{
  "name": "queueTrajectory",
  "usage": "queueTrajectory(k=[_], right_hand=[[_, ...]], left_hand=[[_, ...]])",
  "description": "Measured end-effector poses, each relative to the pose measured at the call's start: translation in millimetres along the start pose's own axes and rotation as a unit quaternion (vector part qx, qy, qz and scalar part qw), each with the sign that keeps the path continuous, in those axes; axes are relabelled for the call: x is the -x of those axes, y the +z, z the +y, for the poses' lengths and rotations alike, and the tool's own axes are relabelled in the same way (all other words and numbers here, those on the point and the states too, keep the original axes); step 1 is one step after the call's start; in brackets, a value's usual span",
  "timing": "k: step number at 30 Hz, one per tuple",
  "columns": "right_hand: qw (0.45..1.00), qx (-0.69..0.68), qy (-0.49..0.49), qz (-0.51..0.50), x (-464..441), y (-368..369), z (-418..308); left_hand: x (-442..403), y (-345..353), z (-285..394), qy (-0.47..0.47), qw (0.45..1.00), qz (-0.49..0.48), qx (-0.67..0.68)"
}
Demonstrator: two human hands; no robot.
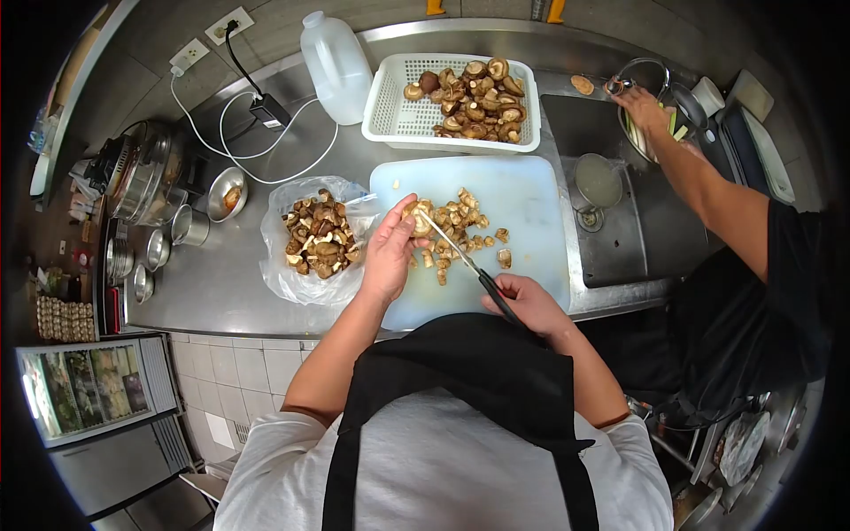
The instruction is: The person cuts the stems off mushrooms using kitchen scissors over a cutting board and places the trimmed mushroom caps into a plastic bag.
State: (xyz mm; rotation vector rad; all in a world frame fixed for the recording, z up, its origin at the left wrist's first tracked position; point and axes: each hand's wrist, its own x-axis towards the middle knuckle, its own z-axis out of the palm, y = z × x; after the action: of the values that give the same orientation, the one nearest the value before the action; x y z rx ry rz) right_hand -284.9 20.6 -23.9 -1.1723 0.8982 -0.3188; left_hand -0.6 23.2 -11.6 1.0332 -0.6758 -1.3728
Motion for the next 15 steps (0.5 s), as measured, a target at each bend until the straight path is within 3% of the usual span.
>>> queueTrajectory(k=[4,11,15], right_hand=[[0.991,-0.115,0.047,-0.047,-1.6,-0.7,16.6],[0.967,-0.236,0.01,-0.099,-0.2,-2.2,21.8],[0.951,-0.29,-0.019,-0.108,-1.6,-2.3,30.3]], left_hand=[[0.6,4.0,-9.4,0.011,0.998,0.005,0.061],[-3.6,15.5,-13.7,-0.001,0.99,0.011,0.142],[-8.0,6.6,-32.5,-0.059,0.956,-0.006,0.286]])
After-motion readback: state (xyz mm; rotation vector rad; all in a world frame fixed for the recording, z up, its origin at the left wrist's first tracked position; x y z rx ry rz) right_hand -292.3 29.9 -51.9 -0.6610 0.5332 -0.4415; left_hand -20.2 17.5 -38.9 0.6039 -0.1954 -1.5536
